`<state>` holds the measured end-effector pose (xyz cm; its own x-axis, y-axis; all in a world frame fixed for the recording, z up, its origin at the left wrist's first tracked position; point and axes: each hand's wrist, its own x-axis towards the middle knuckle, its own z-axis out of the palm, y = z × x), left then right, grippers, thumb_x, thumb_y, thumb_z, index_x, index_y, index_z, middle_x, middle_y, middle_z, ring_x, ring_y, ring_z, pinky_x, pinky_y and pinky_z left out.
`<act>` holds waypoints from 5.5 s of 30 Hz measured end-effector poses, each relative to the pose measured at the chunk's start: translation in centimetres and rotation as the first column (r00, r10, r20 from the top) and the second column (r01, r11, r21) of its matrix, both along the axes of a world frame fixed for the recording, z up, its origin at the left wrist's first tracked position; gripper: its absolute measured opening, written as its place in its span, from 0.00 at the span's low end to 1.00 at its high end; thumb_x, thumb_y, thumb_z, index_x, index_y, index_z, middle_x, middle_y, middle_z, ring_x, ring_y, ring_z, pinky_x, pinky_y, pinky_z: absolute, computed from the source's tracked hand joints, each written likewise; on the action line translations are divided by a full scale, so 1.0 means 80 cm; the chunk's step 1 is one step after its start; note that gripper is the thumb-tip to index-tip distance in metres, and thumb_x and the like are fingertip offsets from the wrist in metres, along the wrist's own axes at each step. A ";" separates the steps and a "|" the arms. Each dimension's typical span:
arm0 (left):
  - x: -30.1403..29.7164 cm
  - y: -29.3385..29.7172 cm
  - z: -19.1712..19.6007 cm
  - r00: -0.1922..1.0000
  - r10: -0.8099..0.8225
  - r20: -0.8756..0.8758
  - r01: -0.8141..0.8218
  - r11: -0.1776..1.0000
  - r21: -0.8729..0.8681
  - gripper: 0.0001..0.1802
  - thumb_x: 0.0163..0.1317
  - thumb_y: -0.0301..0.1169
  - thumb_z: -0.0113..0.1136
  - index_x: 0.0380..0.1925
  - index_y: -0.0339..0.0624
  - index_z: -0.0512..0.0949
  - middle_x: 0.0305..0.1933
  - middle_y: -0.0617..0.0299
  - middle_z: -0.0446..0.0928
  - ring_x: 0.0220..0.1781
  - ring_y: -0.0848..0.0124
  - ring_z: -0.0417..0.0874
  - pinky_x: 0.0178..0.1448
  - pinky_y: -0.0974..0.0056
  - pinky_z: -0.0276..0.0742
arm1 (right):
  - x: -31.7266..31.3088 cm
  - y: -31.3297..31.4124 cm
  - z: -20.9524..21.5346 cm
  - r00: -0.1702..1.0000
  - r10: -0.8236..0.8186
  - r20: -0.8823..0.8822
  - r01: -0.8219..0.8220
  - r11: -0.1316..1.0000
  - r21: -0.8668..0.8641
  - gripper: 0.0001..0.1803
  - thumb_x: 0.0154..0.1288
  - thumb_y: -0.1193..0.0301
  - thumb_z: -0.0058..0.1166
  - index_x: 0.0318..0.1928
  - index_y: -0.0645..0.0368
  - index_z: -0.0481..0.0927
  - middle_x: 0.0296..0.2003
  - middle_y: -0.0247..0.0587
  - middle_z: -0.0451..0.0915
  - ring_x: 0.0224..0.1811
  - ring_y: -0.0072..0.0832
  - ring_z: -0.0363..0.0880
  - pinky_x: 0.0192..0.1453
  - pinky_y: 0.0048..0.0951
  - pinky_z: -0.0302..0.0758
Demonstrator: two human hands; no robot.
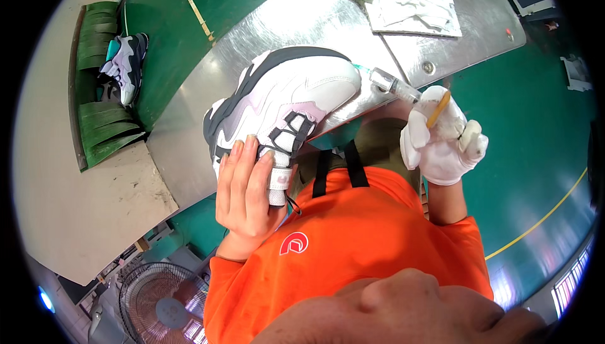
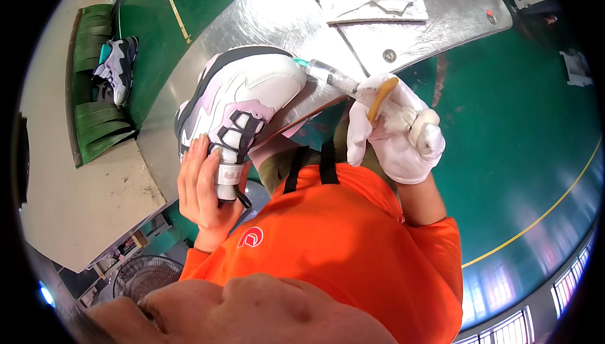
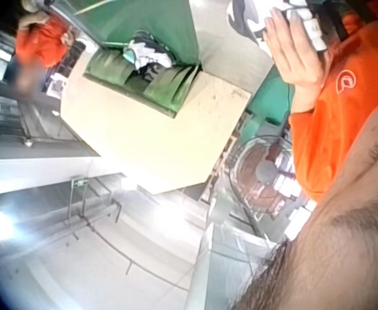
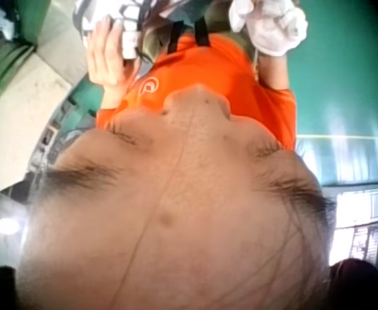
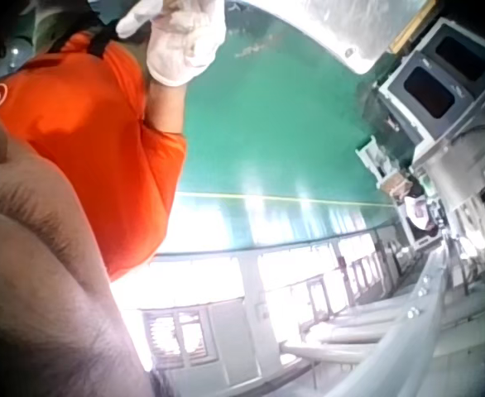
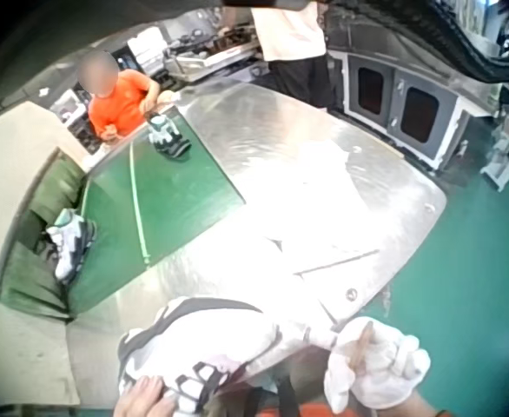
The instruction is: The person uses a brush to scrub the upper and side panels of a white and pink sneaker. They repeatedly rotate the shoe to access different areas and wipe the surface with a cloth. The person handles multiple sneakers, moving them between a metal workbench and a green conveyor belt.
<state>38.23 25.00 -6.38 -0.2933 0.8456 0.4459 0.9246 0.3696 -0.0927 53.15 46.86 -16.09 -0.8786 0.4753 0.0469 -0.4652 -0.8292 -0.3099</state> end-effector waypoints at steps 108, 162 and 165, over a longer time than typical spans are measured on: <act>-0.316 -0.113 -0.019 0.163 -0.123 0.979 -0.695 0.689 0.203 0.29 0.63 0.46 0.62 0.54 0.32 0.75 0.38 0.60 0.81 0.37 0.76 0.80 0.42 0.68 0.76 | -0.251 -0.053 0.119 0.994 -0.105 0.021 0.043 0.573 0.818 0.41 0.57 0.48 0.59 0.62 0.62 0.63 0.46 0.53 0.76 0.46 0.48 0.81 0.52 0.49 0.79; -0.109 0.012 0.003 0.341 -0.184 0.922 -0.476 0.812 0.338 0.31 0.53 0.37 0.70 0.53 0.32 0.73 0.44 0.56 0.81 0.44 0.71 0.82 0.49 0.67 0.78 | -0.125 -0.083 -0.002 0.886 -0.421 -0.193 0.211 -0.003 0.977 0.24 0.44 0.78 0.65 0.44 0.58 0.72 0.47 0.49 0.74 0.42 0.37 0.79 0.44 0.32 0.79; -0.114 0.005 0.005 0.282 -0.165 0.945 -0.552 0.778 0.300 0.29 0.53 0.36 0.70 0.52 0.31 0.74 0.43 0.56 0.81 0.43 0.72 0.82 0.48 0.67 0.78 | -0.128 -0.080 0.001 0.873 -0.420 -0.250 0.266 -0.022 0.964 0.34 0.46 0.84 0.60 0.56 0.62 0.62 0.48 0.49 0.74 0.44 0.32 0.78 0.46 0.31 0.79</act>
